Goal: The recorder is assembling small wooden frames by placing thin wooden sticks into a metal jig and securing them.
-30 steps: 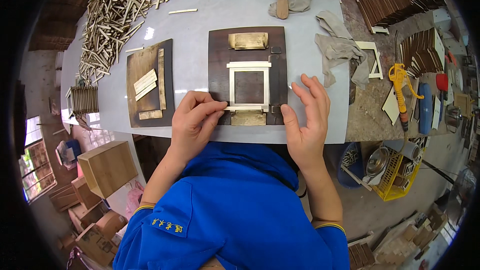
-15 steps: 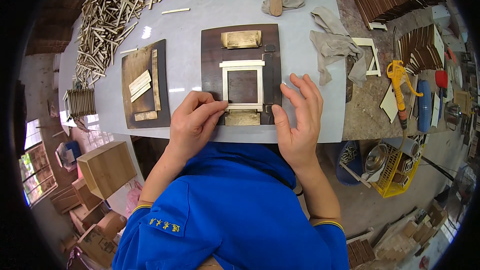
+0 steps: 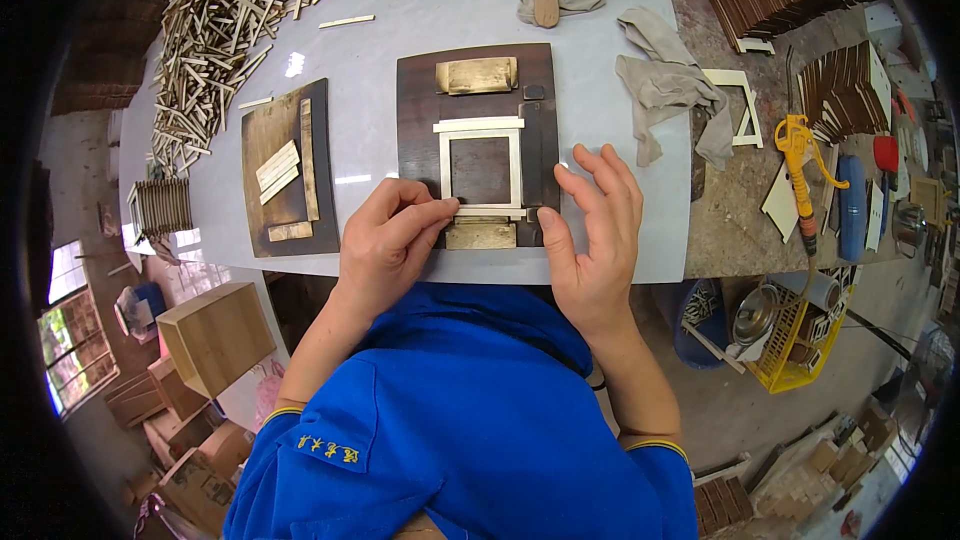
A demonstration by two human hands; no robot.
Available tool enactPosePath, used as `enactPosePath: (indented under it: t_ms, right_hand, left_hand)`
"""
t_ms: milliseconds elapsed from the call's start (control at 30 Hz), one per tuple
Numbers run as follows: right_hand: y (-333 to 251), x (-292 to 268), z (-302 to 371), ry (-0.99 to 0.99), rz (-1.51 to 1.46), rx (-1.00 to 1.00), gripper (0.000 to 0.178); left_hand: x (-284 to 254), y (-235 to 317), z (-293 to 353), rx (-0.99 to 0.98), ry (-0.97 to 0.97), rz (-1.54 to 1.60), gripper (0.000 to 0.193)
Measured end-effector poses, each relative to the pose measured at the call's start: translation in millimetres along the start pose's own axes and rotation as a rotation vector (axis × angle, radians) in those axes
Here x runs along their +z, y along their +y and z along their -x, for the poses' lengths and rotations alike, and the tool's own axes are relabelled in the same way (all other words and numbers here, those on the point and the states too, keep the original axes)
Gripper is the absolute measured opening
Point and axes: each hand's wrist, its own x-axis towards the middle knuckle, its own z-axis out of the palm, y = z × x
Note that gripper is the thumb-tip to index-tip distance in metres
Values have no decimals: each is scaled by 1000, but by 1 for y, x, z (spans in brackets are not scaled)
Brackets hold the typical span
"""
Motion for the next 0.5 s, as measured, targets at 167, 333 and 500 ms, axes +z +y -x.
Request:
enactPosePath:
  t_ms: [167, 333, 500]
  right_hand:
    - [0, 0, 0, -7, -7, -7, 35]
    - [-3, -1, -1, -52, 17, -51, 30]
    - [-7, 0, -4, -128, 118, -132, 24]
  left_hand:
    - [0, 2, -1, -4, -8, -21, 13]
    - [0, 3, 0, -1, -15, -29, 13]
    - [0, 3, 0, 13, -24, -42, 15]
